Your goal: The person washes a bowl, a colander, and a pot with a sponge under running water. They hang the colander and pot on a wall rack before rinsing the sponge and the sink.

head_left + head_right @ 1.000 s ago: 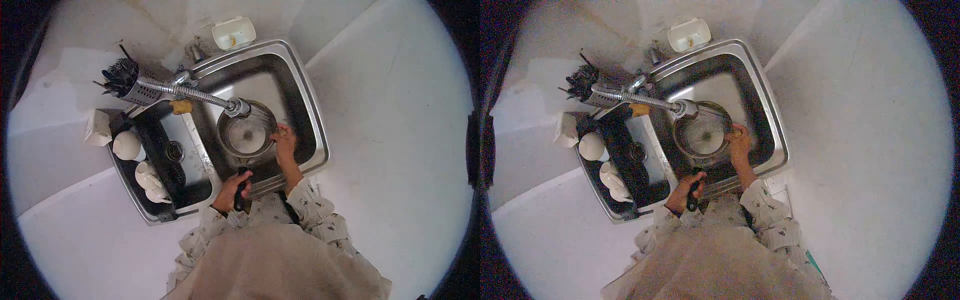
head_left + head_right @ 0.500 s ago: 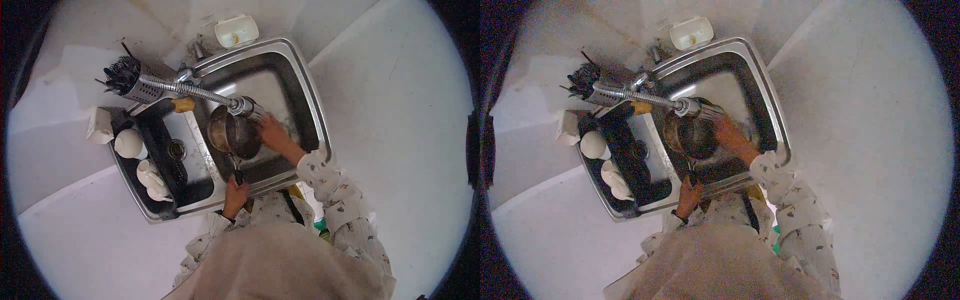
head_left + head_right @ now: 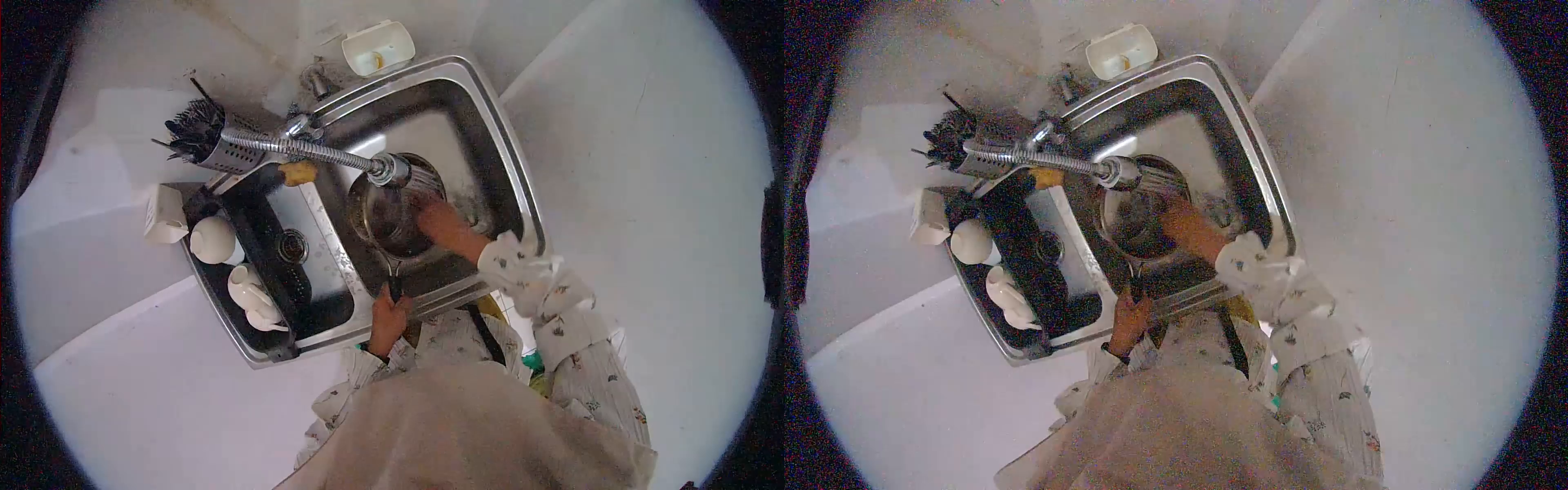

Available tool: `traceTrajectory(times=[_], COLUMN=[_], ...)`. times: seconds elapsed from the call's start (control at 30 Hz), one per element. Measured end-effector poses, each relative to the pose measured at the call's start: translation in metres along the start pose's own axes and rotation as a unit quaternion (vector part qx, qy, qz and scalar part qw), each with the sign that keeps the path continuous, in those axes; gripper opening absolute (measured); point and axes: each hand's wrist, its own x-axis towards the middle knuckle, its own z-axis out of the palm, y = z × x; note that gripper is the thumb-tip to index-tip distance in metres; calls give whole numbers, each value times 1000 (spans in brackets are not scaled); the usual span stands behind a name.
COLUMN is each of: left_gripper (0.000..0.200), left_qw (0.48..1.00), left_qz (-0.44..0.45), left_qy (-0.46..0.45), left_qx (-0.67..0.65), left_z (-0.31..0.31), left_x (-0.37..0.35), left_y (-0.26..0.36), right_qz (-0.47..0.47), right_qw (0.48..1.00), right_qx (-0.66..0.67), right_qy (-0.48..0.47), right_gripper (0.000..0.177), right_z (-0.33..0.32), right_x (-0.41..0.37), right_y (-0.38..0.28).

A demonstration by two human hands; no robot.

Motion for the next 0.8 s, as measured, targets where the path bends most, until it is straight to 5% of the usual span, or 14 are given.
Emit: traceTrajectory(times=[0.07, 0.2, 0.23, 0.27, 0.3, 0.37, 0.4, 0.47, 0.5, 0.53, 0.57, 0.6, 0.63, 0.8], left_gripper=[17, 19, 21, 21, 21, 22, 23, 23, 22, 22, 22, 22, 22, 20], left_qw=[1000, 986, 959, 960, 940, 917, 911, 905, 979, 962, 963, 975, 889, 958], left_qz=[16, -87, -183, -184, -212, -242, -260, -275, -38, 203, 203, -39, -275, -141], left_qy=[2, -70, -78, -80, -68, -57, -99, -140, -162, -168, -169, -161, -137, -148], left_qx=[0, -126, -203, -198, -257, -312, -303, -293, -117, 65, 62, -146, -339, -200], left_z=[0, -1, -1, 2, 4, 5, 5, 6, 9, 12, 13, 12, 12, 10], left_x=[4, -1, -4, -7, -10, -11, -11, -10, -6, -3, -3, -2, -2, 0], left_y=[-18, -5, -7, -8, -9, -4, 1, -14, -44, -60, -59, -54, -42, -43], right_qz=[-7, -105, 30, 155, 156, 207, 242, 223, 203, 234, 235, 217, 195, 226], right_qw=[998, 977, 842, 569, 565, 247, 225, 289, 355, 363, 366, 451, 533, 616], right_qx=[44, 177, 537, 808, 810, 925, 910, 899, 882, 874, 873, 842, 805, 750], right_qy=[44, -55, -29, 2, 6, 203, 250, 243, 237, 223, 223, 200, 175, 79], right_gripper=[19, 19, 19, 19, 19, 18, 19, 19, 19, 22, 22, 23, 24, 27], right_z=[60, -16, -40, -58, -69, -87, -84, -70, -65, -49, -22, 8, 7, -55], right_x=[2, 17, 17, 20, 29, 53, 65, 60, 58, 57, 58, 57, 51, 19], right_y=[-17, -68, -76, -83, -86, -82, -75, -79, -81, -85, -80, -75, -72, -77])
